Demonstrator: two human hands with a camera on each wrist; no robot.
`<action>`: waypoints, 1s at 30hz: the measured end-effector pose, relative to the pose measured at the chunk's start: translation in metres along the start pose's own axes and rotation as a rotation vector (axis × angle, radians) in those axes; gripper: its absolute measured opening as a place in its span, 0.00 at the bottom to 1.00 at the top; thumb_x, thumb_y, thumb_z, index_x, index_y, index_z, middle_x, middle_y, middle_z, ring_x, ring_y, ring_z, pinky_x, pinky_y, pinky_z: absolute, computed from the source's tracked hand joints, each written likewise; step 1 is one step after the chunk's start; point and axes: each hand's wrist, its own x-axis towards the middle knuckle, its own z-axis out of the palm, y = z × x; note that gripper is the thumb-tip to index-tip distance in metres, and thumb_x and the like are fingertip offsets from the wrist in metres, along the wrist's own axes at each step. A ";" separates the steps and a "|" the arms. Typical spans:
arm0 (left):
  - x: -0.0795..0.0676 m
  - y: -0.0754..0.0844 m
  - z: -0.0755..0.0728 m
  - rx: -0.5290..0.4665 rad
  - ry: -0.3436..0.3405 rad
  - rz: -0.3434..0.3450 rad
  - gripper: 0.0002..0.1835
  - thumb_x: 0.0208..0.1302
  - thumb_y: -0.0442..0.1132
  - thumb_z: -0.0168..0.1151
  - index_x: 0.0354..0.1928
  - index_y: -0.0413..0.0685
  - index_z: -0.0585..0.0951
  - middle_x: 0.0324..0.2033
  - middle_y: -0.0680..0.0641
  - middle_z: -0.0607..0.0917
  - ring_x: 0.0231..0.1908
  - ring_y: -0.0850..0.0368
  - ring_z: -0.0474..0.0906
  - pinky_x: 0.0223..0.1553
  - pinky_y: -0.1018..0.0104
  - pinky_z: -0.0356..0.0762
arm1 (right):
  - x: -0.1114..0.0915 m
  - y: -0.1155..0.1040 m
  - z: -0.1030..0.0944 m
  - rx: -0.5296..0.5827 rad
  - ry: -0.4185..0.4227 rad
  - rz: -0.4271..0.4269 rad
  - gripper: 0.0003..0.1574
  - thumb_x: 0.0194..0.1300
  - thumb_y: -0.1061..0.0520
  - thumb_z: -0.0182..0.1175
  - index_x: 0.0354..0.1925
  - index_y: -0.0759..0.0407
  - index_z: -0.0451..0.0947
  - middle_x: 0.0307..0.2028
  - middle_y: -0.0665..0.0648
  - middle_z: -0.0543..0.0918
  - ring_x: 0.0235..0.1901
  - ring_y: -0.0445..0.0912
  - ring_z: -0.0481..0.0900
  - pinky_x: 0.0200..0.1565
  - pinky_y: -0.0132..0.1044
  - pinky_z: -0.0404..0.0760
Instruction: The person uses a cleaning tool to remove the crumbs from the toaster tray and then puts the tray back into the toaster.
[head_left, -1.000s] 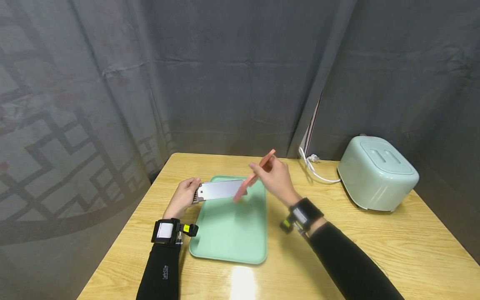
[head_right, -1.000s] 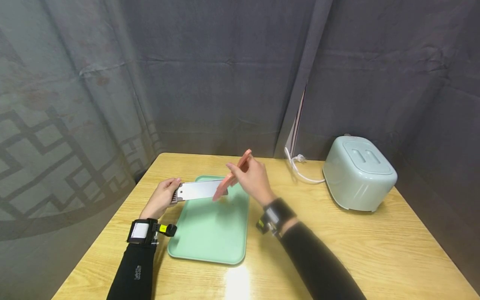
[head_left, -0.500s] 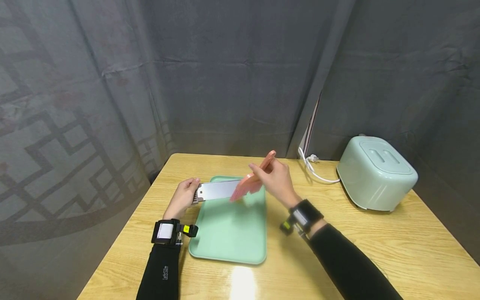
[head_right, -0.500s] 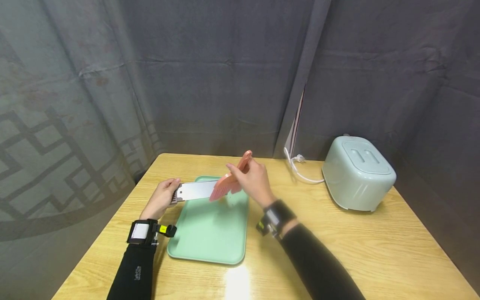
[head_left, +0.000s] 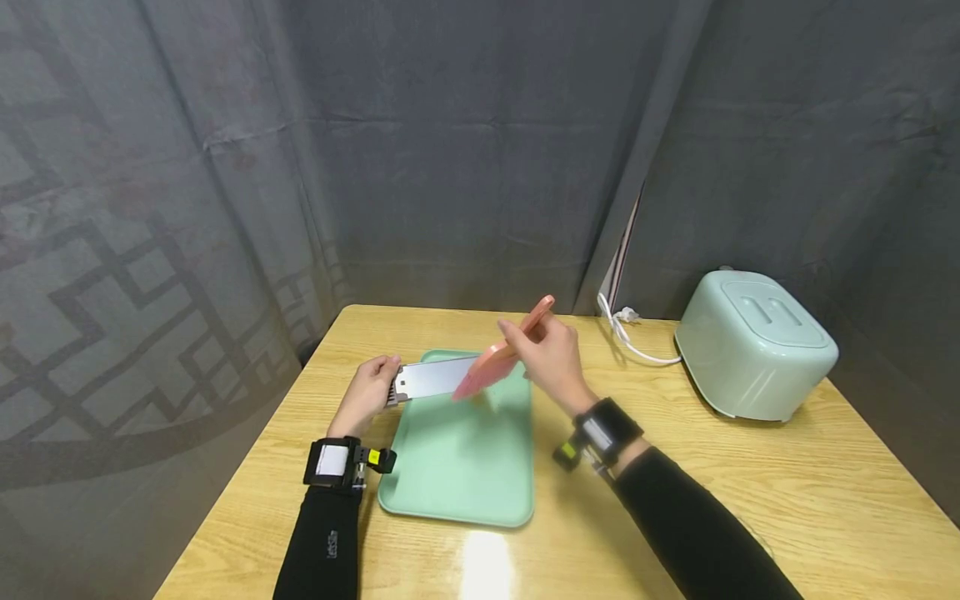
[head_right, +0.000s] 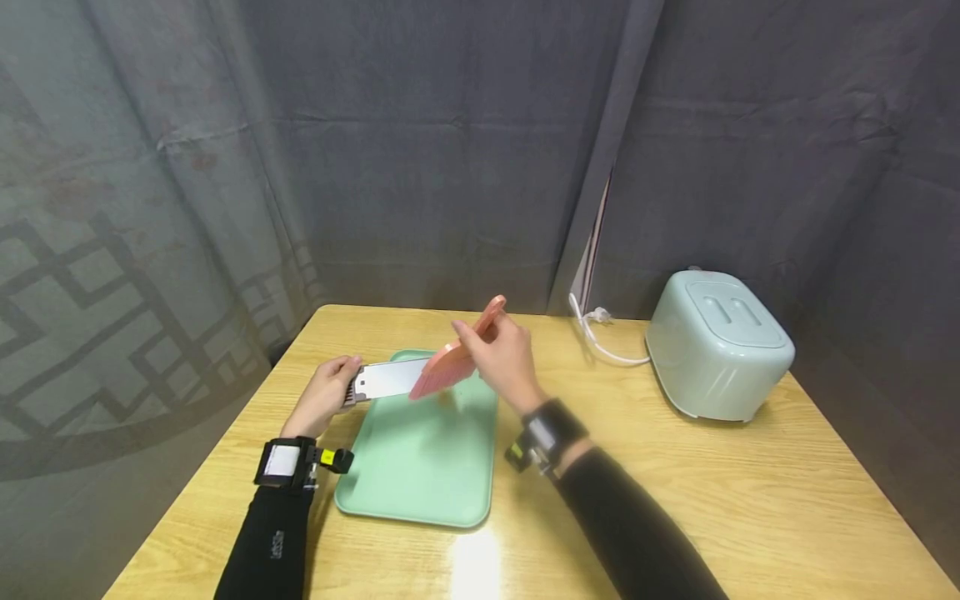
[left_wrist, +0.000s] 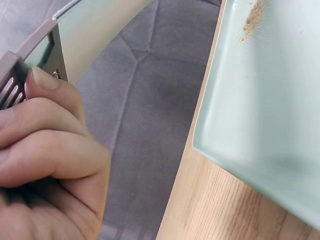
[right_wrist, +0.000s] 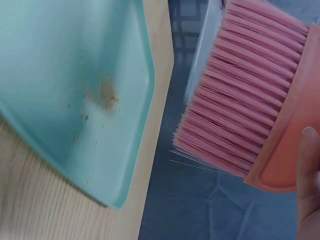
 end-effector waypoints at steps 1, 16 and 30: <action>0.000 0.000 0.000 0.001 0.003 0.001 0.24 0.73 0.54 0.39 0.42 0.39 0.73 0.29 0.45 0.76 0.27 0.55 0.73 0.24 0.67 0.72 | 0.000 -0.002 0.001 0.025 0.003 0.005 0.25 0.56 0.34 0.60 0.29 0.53 0.72 0.20 0.55 0.80 0.11 0.43 0.73 0.11 0.39 0.74; -0.001 0.001 0.004 -0.007 -0.012 0.014 0.22 0.73 0.52 0.40 0.41 0.39 0.74 0.28 0.45 0.76 0.26 0.55 0.73 0.24 0.66 0.72 | 0.002 -0.034 0.021 0.399 -0.266 0.117 0.17 0.65 0.56 0.57 0.46 0.70 0.72 0.37 0.71 0.80 0.29 0.49 0.81 0.30 0.35 0.83; -0.002 0.007 0.006 -0.021 -0.044 0.032 0.22 0.73 0.51 0.39 0.42 0.39 0.75 0.29 0.45 0.76 0.26 0.55 0.74 0.25 0.65 0.75 | -0.001 -0.019 0.045 0.455 -0.325 0.193 0.17 0.65 0.54 0.57 0.47 0.64 0.74 0.38 0.67 0.82 0.31 0.51 0.82 0.32 0.39 0.84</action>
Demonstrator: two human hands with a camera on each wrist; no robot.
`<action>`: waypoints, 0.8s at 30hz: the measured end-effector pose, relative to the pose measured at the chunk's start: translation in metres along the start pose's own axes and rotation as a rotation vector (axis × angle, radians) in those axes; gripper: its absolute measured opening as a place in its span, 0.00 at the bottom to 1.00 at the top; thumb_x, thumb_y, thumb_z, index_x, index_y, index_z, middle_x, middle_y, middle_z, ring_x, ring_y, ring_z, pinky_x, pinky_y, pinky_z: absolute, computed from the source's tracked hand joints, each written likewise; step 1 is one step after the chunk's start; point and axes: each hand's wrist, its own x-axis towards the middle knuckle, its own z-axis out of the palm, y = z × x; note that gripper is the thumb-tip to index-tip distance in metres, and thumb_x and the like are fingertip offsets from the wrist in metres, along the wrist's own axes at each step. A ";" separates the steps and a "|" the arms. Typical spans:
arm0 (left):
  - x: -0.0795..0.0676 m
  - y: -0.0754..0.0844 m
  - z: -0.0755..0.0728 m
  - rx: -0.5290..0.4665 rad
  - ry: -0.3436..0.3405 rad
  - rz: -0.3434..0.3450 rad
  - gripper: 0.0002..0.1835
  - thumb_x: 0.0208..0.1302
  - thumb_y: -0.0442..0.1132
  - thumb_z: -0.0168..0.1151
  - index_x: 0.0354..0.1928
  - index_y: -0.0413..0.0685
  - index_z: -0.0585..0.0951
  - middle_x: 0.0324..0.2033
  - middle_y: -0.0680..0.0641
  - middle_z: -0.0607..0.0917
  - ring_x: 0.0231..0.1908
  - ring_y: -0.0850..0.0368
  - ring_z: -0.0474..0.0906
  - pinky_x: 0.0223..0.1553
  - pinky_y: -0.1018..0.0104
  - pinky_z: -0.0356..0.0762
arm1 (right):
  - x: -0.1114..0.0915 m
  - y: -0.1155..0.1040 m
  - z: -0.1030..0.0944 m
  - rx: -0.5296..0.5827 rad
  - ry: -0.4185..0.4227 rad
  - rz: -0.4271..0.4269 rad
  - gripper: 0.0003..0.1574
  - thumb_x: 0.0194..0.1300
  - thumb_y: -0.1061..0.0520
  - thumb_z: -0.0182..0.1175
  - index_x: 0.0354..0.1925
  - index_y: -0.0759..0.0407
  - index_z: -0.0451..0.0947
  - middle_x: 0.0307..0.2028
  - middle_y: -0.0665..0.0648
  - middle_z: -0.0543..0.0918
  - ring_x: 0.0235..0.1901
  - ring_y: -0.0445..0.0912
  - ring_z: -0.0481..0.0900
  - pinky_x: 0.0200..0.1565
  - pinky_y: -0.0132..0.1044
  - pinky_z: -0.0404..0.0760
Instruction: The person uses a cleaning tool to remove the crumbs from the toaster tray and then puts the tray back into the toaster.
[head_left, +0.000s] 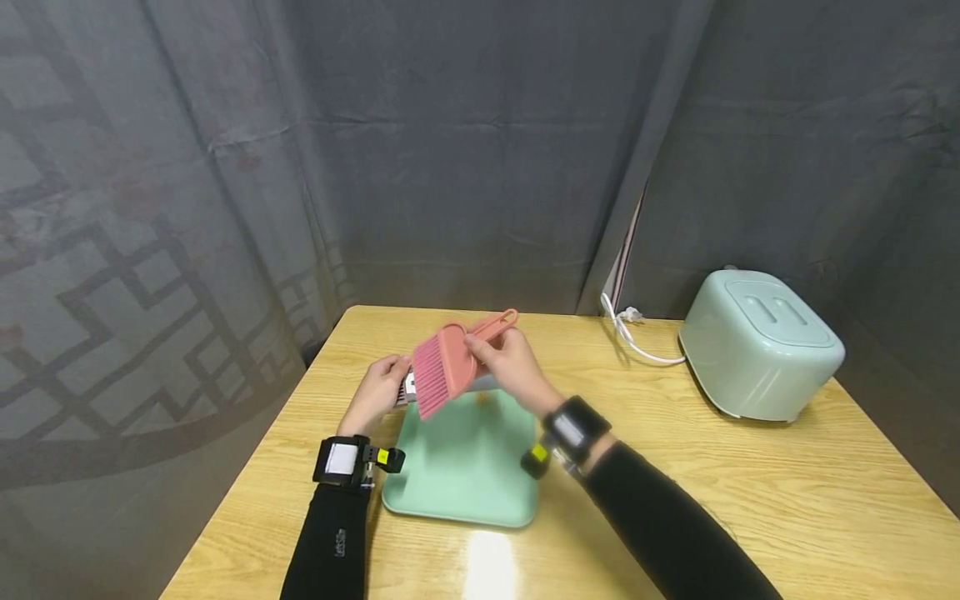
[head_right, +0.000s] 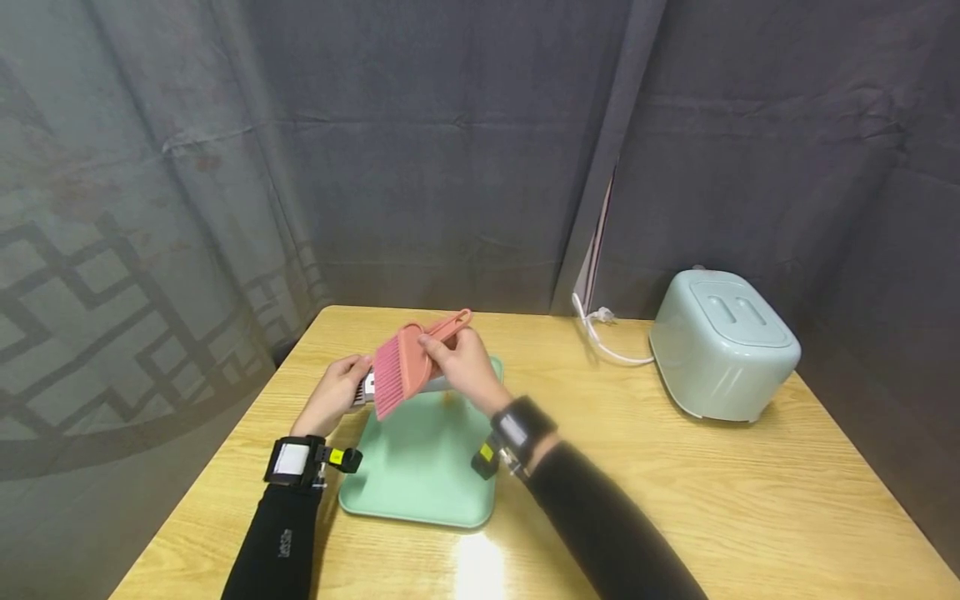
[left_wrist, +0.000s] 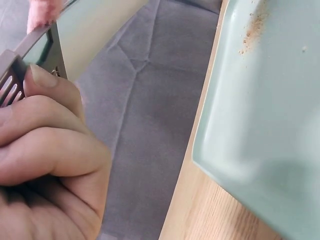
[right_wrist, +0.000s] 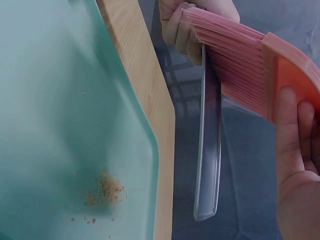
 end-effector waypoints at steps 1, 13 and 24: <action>0.000 0.000 0.000 -0.005 -0.001 -0.003 0.21 0.73 0.50 0.39 0.42 0.39 0.75 0.29 0.45 0.76 0.26 0.55 0.73 0.25 0.65 0.75 | 0.000 0.001 0.000 -0.004 0.002 0.008 0.17 0.65 0.54 0.57 0.47 0.64 0.74 0.38 0.67 0.82 0.31 0.51 0.82 0.31 0.38 0.84; 0.000 -0.003 -0.003 -0.054 0.019 -0.033 0.23 0.73 0.52 0.40 0.42 0.38 0.74 0.27 0.47 0.75 0.25 0.57 0.73 0.22 0.69 0.73 | -0.003 0.002 -0.020 -0.162 0.079 0.007 0.17 0.65 0.52 0.58 0.44 0.63 0.75 0.35 0.65 0.82 0.27 0.49 0.81 0.29 0.38 0.83; -0.002 -0.003 -0.005 -0.041 0.025 -0.036 0.23 0.73 0.53 0.40 0.42 0.39 0.74 0.26 0.48 0.75 0.24 0.57 0.73 0.22 0.69 0.72 | -0.009 0.005 -0.054 -0.270 0.154 0.005 0.21 0.64 0.48 0.58 0.44 0.65 0.75 0.36 0.67 0.83 0.28 0.49 0.81 0.30 0.38 0.83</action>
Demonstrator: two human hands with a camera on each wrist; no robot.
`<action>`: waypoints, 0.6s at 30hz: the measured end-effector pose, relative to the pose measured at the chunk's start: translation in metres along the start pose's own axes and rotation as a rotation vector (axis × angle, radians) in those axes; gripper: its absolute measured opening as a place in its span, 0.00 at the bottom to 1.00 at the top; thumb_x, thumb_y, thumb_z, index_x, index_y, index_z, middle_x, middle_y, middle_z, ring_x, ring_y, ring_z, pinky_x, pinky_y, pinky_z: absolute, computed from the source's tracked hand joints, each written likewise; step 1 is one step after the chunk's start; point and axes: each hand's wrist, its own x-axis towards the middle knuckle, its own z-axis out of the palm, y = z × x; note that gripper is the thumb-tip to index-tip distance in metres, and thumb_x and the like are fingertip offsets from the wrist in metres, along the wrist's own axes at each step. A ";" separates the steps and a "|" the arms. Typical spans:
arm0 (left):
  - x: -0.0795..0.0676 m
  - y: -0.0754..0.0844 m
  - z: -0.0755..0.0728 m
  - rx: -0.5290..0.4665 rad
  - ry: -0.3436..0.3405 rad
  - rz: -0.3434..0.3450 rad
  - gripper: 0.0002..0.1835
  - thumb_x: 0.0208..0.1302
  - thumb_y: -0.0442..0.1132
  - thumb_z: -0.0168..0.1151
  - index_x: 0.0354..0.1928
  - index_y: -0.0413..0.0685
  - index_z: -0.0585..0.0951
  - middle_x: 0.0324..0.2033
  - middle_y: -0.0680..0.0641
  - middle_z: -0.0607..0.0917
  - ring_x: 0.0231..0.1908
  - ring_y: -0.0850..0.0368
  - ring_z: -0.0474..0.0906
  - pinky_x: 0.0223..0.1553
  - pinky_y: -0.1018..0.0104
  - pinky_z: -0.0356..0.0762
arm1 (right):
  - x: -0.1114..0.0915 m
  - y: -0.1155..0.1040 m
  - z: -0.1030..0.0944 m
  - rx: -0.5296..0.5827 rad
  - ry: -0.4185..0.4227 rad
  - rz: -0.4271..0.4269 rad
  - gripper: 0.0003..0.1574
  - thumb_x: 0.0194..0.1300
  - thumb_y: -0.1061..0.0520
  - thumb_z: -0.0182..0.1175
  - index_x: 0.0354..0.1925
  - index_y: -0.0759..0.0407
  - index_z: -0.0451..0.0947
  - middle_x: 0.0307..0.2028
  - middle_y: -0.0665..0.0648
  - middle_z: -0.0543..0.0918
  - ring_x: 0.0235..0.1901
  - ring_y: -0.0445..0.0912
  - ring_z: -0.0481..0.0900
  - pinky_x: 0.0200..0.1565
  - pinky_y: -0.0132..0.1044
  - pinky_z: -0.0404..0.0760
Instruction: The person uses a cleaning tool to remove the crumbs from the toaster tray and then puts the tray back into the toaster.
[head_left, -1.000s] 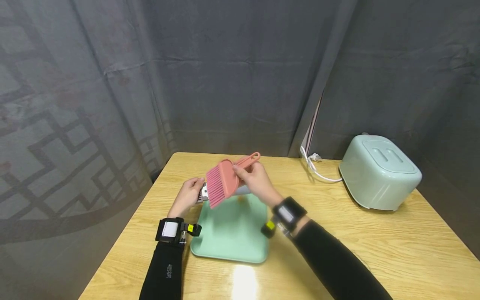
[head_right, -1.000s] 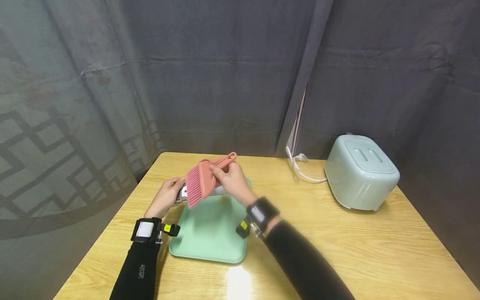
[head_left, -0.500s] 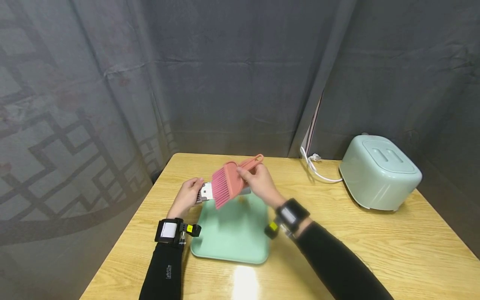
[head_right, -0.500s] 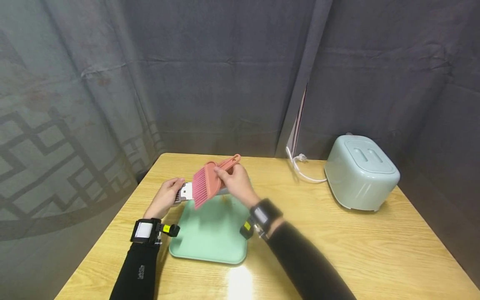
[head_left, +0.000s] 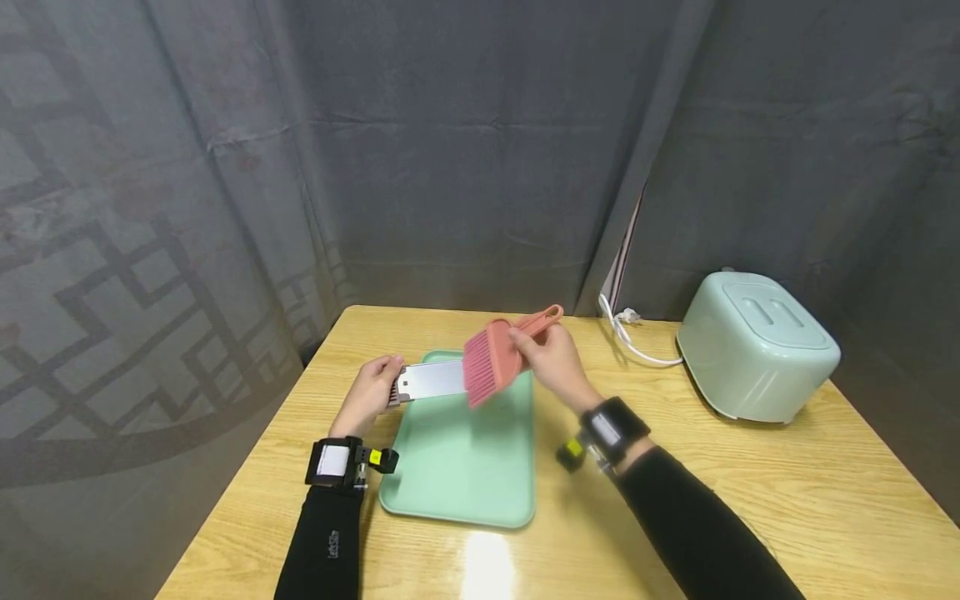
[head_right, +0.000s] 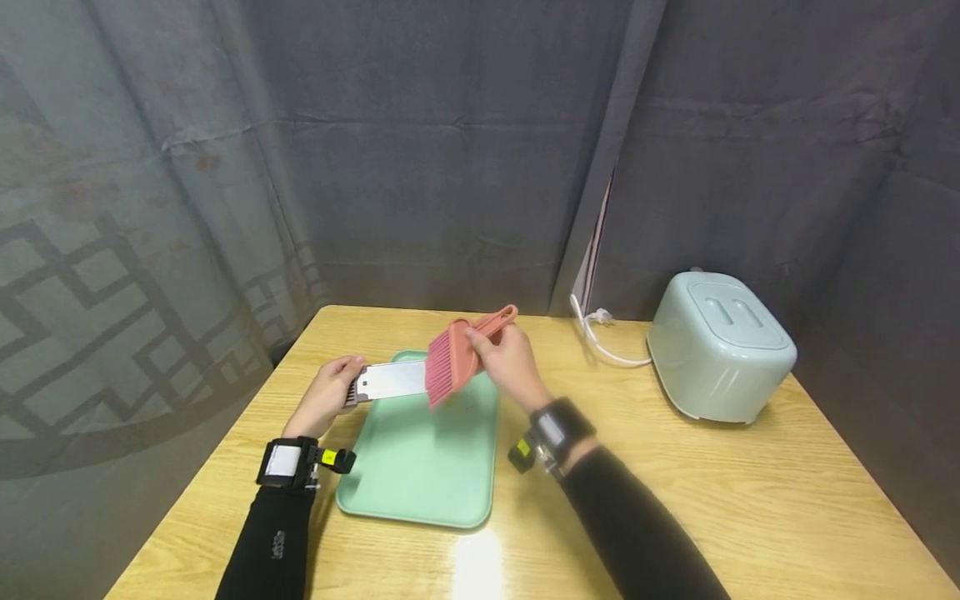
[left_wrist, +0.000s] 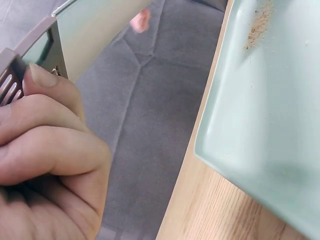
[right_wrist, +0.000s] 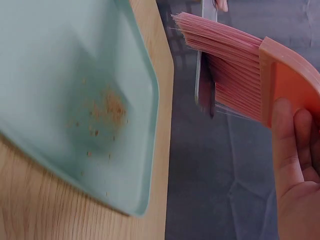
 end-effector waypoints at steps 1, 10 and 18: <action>0.000 0.000 0.000 -0.002 -0.005 0.001 0.23 0.73 0.53 0.40 0.43 0.39 0.74 0.27 0.48 0.75 0.24 0.57 0.73 0.22 0.69 0.72 | 0.000 0.001 -0.002 -0.005 0.009 0.009 0.21 0.64 0.48 0.58 0.44 0.65 0.75 0.36 0.67 0.83 0.28 0.49 0.81 0.30 0.39 0.83; 0.000 -0.001 -0.004 -0.021 -0.026 0.006 0.25 0.72 0.54 0.40 0.43 0.36 0.73 0.25 0.48 0.75 0.23 0.58 0.72 0.21 0.68 0.71 | -0.002 0.010 -0.014 -0.046 0.052 0.006 0.22 0.64 0.47 0.58 0.45 0.63 0.74 0.35 0.66 0.83 0.26 0.47 0.81 0.28 0.41 0.83; 0.001 -0.002 -0.002 -0.020 -0.013 0.009 0.23 0.73 0.53 0.40 0.42 0.38 0.74 0.25 0.48 0.75 0.23 0.58 0.72 0.21 0.70 0.70 | -0.004 0.008 -0.017 -0.119 0.075 -0.029 0.21 0.61 0.44 0.60 0.42 0.60 0.76 0.31 0.62 0.84 0.20 0.49 0.80 0.19 0.41 0.80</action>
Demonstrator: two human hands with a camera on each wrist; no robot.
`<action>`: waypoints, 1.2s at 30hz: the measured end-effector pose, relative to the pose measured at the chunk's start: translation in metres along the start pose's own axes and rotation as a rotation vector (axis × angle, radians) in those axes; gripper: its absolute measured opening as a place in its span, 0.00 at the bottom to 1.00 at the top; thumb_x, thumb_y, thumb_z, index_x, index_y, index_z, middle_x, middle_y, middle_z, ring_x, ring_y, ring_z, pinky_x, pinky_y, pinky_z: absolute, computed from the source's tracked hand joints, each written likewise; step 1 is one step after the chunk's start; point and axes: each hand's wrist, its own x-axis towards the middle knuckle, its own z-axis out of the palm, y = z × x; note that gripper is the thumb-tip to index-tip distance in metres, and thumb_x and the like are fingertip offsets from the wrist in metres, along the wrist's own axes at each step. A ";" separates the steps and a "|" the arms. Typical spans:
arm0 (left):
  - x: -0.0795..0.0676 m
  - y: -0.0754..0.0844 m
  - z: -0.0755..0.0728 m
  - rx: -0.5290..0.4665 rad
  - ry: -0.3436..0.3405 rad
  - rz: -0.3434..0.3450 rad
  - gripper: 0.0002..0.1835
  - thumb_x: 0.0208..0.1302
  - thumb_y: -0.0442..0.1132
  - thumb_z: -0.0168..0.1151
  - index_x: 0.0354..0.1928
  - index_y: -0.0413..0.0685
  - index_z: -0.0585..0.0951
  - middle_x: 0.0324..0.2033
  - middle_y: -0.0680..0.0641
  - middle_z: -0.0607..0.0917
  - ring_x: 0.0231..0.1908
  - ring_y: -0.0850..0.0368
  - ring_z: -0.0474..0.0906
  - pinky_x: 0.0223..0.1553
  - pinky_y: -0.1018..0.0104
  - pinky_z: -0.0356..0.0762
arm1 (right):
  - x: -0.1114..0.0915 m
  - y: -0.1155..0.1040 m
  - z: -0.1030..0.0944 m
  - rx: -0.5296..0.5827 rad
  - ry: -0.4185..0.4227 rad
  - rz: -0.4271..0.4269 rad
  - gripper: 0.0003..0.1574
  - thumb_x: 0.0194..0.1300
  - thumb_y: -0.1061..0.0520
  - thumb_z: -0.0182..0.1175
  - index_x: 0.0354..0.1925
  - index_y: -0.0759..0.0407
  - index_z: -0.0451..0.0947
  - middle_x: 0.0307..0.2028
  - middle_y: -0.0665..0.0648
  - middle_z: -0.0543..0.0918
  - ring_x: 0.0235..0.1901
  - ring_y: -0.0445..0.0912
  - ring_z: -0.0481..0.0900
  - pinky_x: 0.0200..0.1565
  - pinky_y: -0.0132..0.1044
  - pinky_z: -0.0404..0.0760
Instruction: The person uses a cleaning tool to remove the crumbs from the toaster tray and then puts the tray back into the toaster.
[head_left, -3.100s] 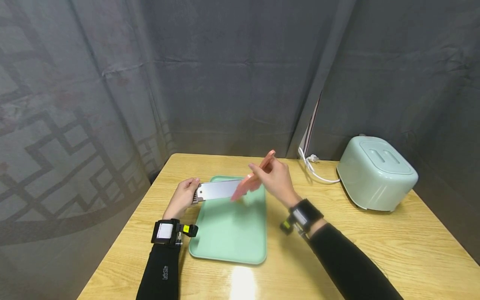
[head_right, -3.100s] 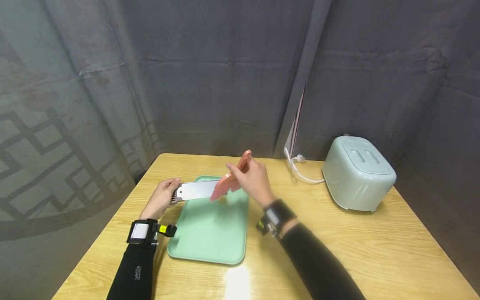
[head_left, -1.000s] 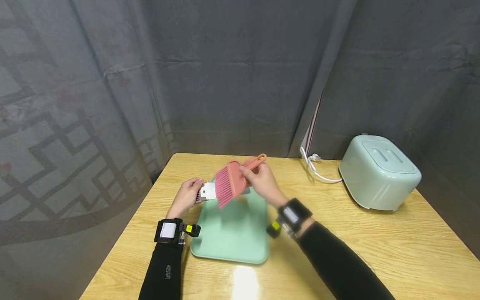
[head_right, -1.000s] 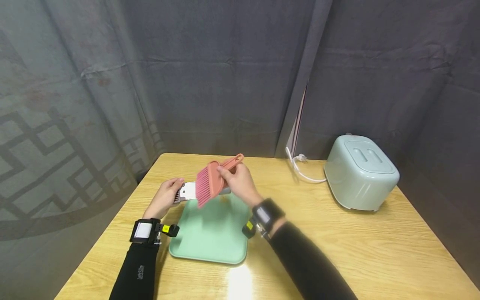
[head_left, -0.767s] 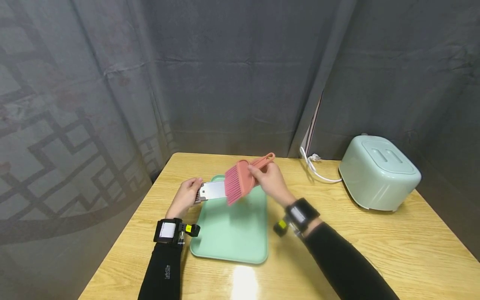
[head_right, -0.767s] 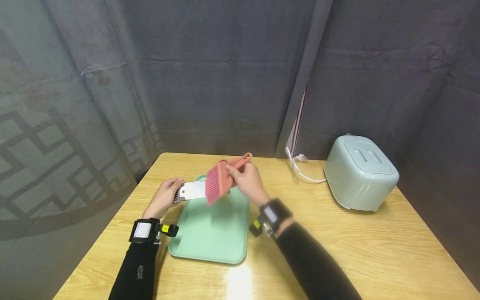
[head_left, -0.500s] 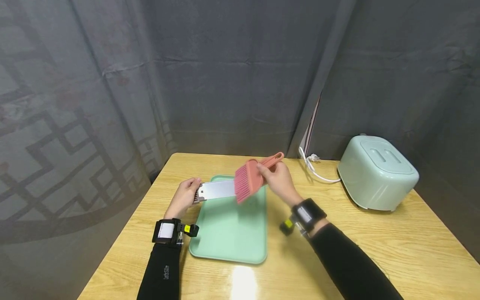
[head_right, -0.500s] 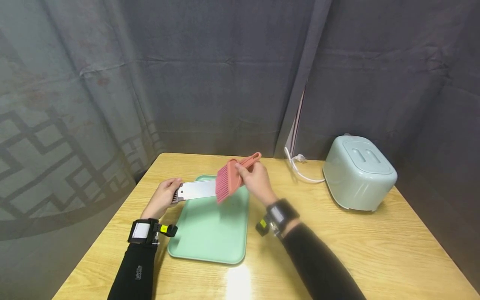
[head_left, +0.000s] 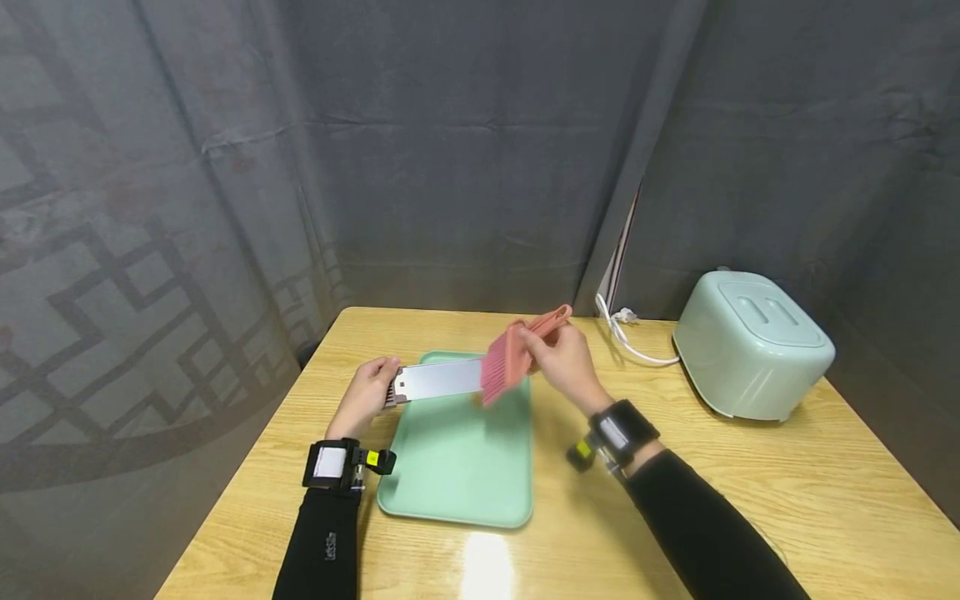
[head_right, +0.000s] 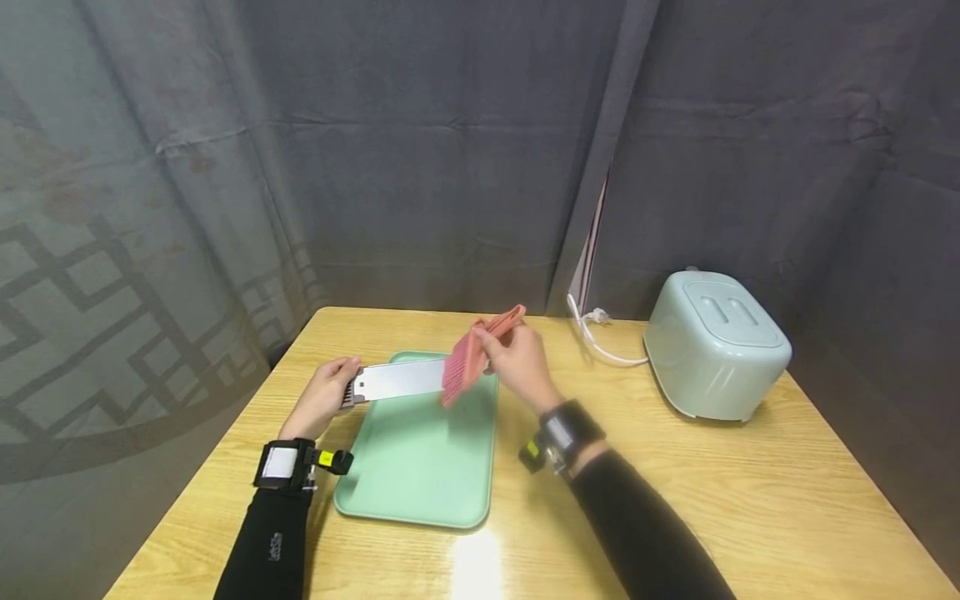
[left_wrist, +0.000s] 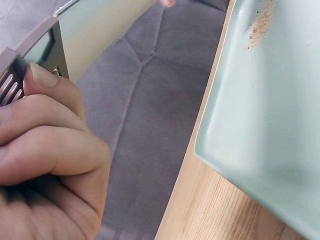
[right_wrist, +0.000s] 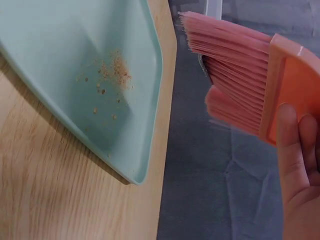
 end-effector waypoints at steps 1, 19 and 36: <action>0.000 0.000 0.000 0.002 0.002 0.002 0.23 0.73 0.52 0.40 0.42 0.38 0.74 0.26 0.48 0.75 0.23 0.58 0.72 0.21 0.70 0.70 | 0.000 0.000 0.000 -0.006 -0.001 -0.009 0.22 0.61 0.43 0.61 0.41 0.59 0.76 0.30 0.62 0.84 0.19 0.49 0.79 0.18 0.40 0.79; 0.000 -0.001 0.000 0.008 0.008 -0.006 0.24 0.72 0.54 0.41 0.42 0.38 0.74 0.26 0.48 0.76 0.23 0.58 0.73 0.21 0.70 0.71 | -0.007 -0.005 0.005 -0.054 0.055 -0.043 0.23 0.54 0.35 0.63 0.30 0.53 0.73 0.24 0.55 0.82 0.13 0.45 0.75 0.13 0.40 0.77; 0.002 -0.001 0.001 0.047 0.033 0.009 0.22 0.73 0.50 0.39 0.43 0.38 0.74 0.29 0.45 0.77 0.26 0.55 0.75 0.23 0.69 0.73 | -0.008 -0.004 0.004 -0.041 0.094 0.015 0.28 0.53 0.30 0.60 0.30 0.52 0.74 0.26 0.54 0.83 0.12 0.51 0.76 0.10 0.40 0.75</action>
